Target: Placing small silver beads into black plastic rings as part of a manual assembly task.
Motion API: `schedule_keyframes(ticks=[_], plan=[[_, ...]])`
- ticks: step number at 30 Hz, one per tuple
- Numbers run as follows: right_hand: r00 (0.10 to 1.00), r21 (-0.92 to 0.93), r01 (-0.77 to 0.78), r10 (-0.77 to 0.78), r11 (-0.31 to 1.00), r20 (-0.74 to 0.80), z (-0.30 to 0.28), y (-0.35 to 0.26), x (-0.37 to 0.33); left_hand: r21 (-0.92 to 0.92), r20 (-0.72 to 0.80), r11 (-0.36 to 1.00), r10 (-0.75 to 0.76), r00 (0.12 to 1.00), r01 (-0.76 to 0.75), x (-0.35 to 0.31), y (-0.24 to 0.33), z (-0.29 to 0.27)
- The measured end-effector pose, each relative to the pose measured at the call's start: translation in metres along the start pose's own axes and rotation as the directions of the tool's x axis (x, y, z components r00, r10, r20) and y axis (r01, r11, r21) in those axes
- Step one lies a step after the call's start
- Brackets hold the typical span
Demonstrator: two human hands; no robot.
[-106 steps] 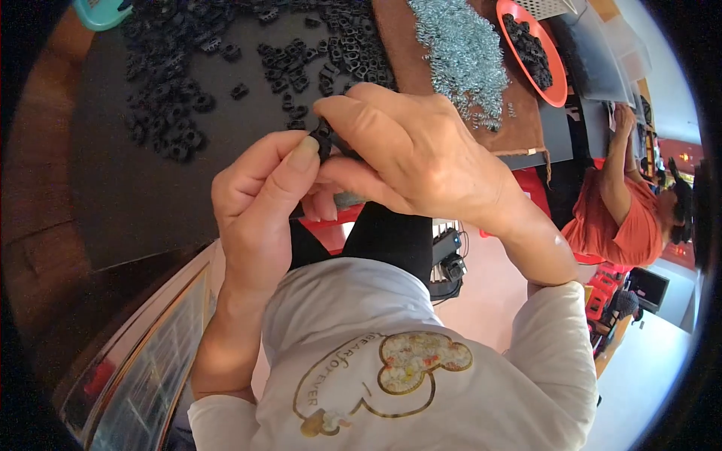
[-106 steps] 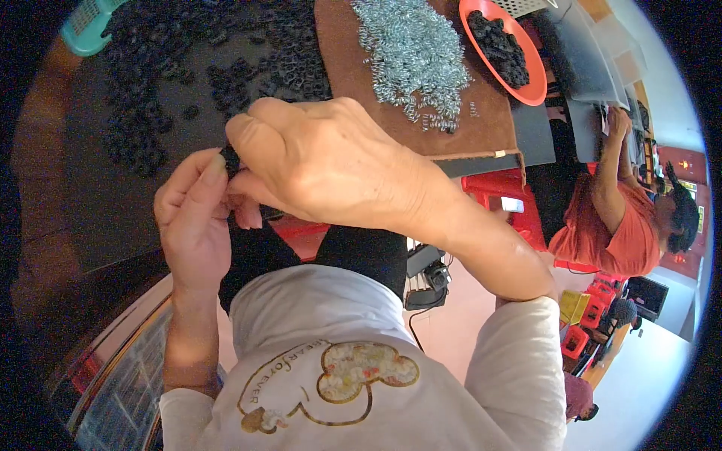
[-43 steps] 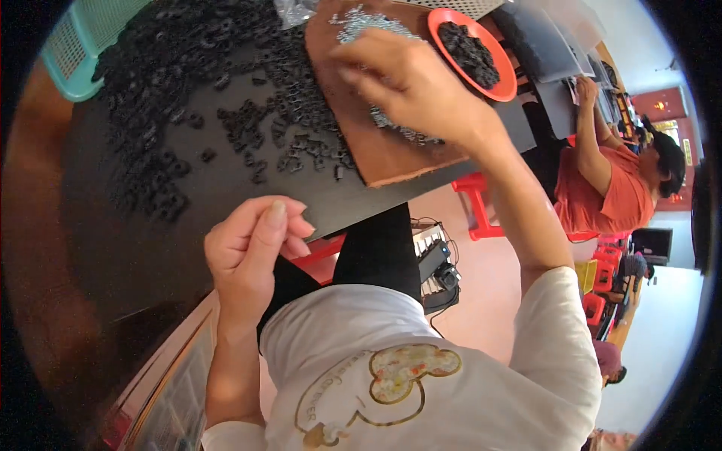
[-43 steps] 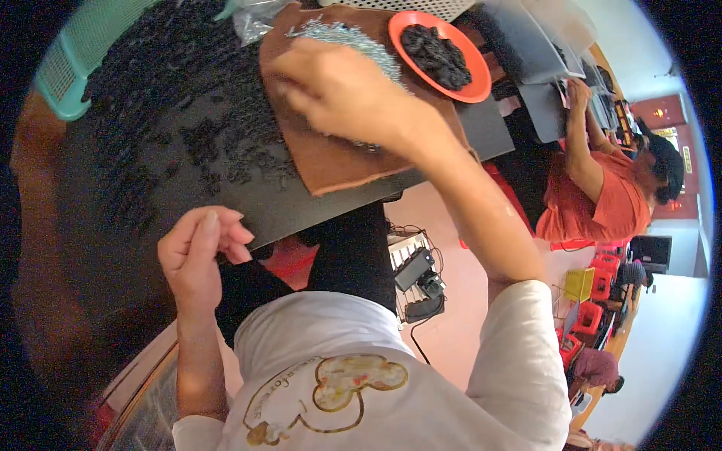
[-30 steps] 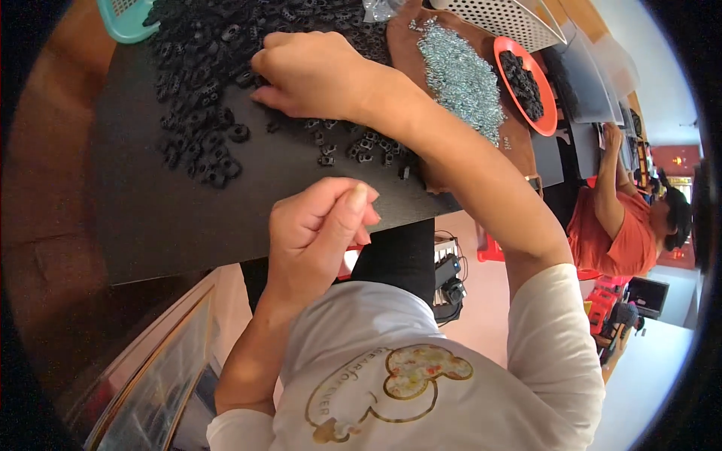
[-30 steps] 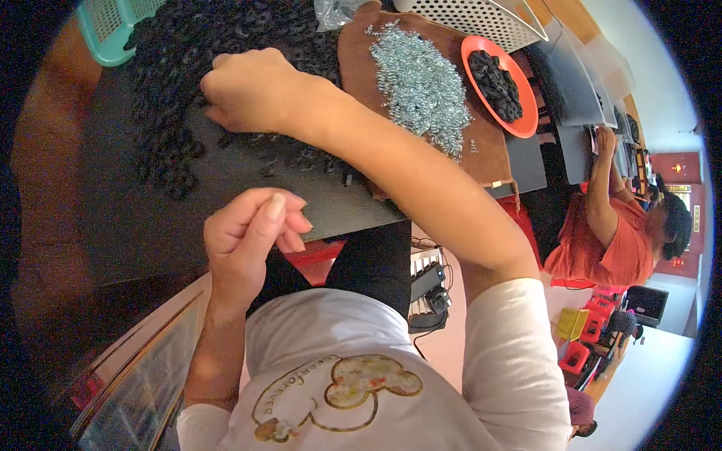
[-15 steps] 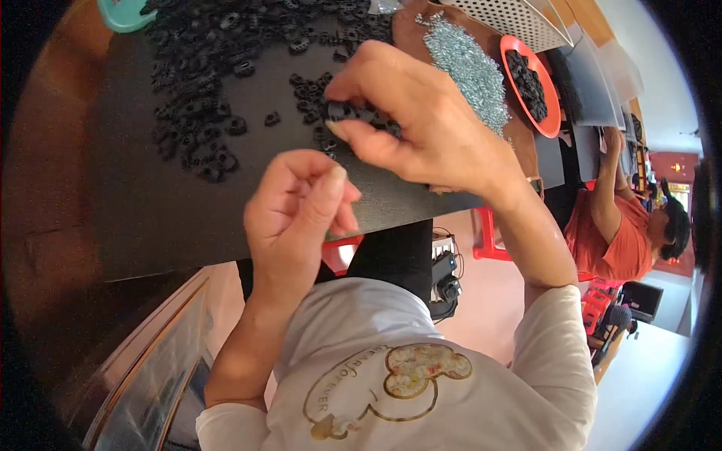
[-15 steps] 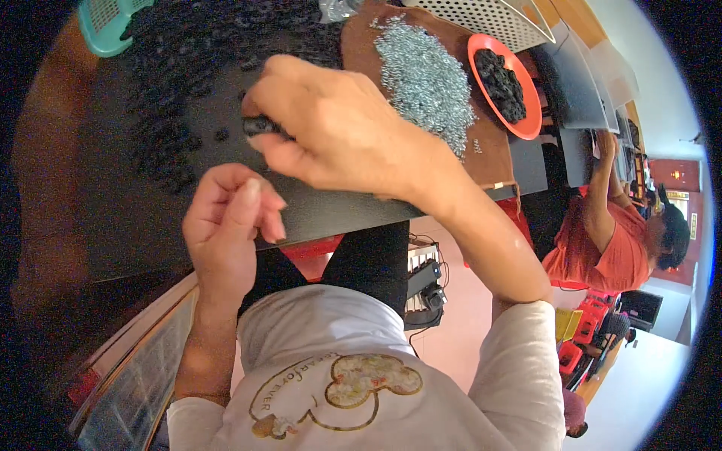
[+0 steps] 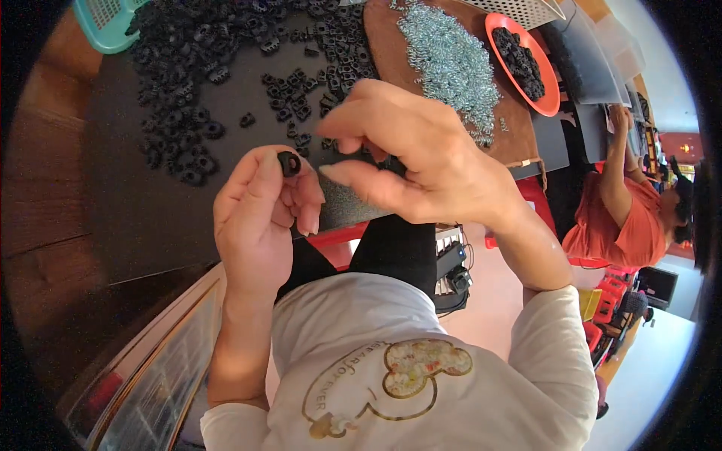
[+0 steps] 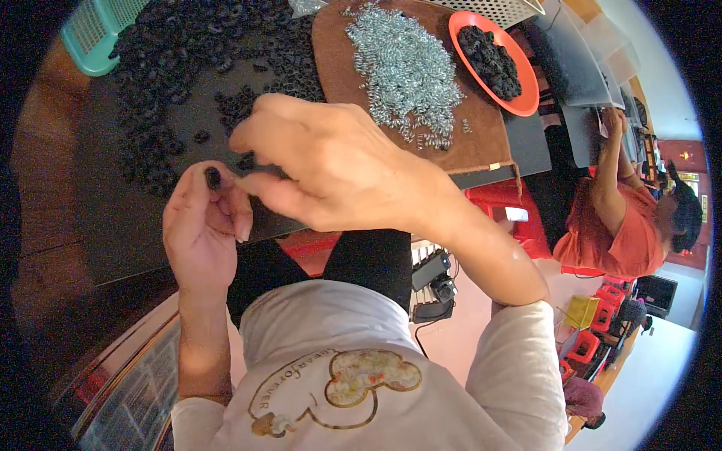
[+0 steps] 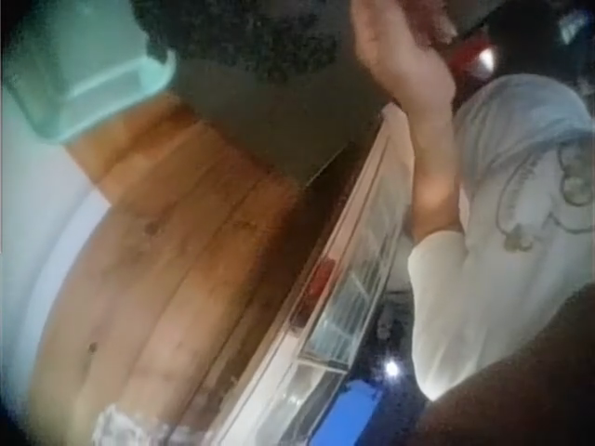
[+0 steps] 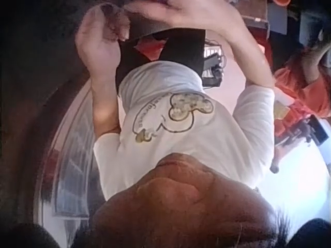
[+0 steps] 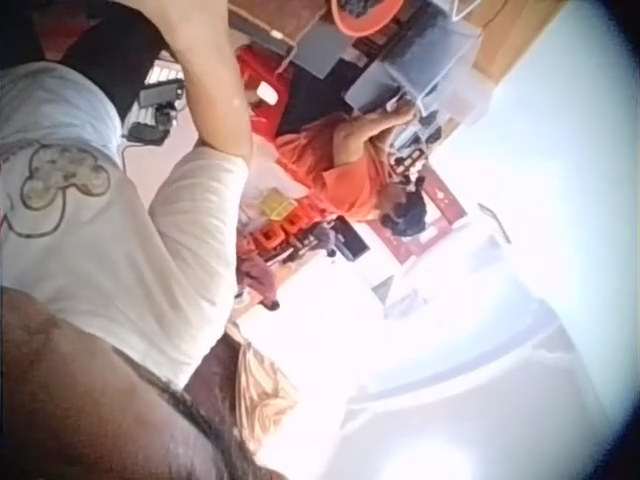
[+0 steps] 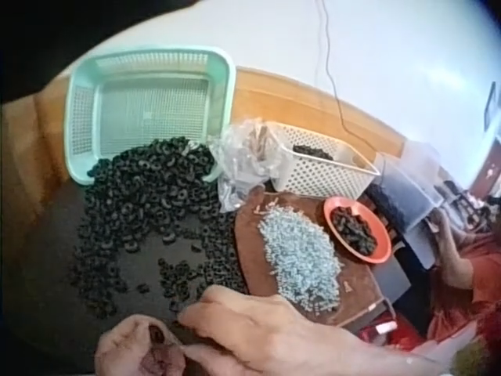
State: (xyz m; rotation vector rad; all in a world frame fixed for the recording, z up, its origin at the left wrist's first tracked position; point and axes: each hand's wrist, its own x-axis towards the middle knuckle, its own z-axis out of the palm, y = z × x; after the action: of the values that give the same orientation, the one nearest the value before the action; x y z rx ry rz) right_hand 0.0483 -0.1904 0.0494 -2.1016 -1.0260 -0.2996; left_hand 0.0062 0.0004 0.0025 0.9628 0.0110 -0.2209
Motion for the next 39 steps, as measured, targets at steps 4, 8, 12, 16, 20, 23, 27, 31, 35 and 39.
schedule_keyframes(ticks=[4,8,12,16,20,23,27,31,35,39], plan=[[1.000,0.046,0.011,-0.011,0.999,0.003,0.006,0.001,-0.005,-0.040,0.046,0.999,0.012,0.999,-0.010,-0.001,0.000,-0.002],[0.998,0.202,-0.015,0.028,0.979,-0.064,0.024,-0.004,-0.002,0.030,-0.011,0.999,0.017,1.000,-0.017,-0.005,-0.001,-0.001],[0.999,0.282,0.007,0.007,0.960,-0.049,0.032,-0.012,-0.004,-0.036,-0.027,0.999,0.038,0.999,-0.039,-0.004,-0.003,-0.003],[0.991,0.209,0.055,-0.029,0.976,-0.128,0.033,-0.013,-0.005,-0.071,-0.006,0.996,0.060,0.998,-0.060,-0.006,-0.002,0.000],[0.987,0.261,0.021,0.021,0.965,-0.158,0.036,-0.014,-0.011,-0.041,0.049,0.998,0.057,0.997,-0.055,-0.008,0.001,0.000],[0.986,0.221,0.021,0.017,0.975,-0.166,0.037,-0.014,-0.015,-0.018,0.044,0.999,0.049,0.998,-0.048,-0.006,-0.003,-0.005],[0.979,0.240,0.069,-0.020,0.968,-0.202,0.036,-0.015,-0.014,-0.055,0.080,0.998,0.045,0.996,-0.041,-0.006,-0.003,-0.006],[0.976,0.193,0.099,-0.057,0.976,-0.211,0.038,-0.013,-0.016,-0.077,0.016,0.995,0.058,0.998,-0.056,-0.007,-0.004,-0.002],[0.983,0.262,0.051,-0.002,0.964,-0.184,0.039,-0.018,-0.012,-0.037,-0.009,0.995,0.092,0.996,-0.092,-0.005,-0.006,-0.003],[0.992,0.282,-0.009,0.044,0.959,-0.117,0.039,-0.022,-0.011,0.087,-0.001,0.992,0.092,0.996,-0.092,-0.006,-0.006,-0.008]])
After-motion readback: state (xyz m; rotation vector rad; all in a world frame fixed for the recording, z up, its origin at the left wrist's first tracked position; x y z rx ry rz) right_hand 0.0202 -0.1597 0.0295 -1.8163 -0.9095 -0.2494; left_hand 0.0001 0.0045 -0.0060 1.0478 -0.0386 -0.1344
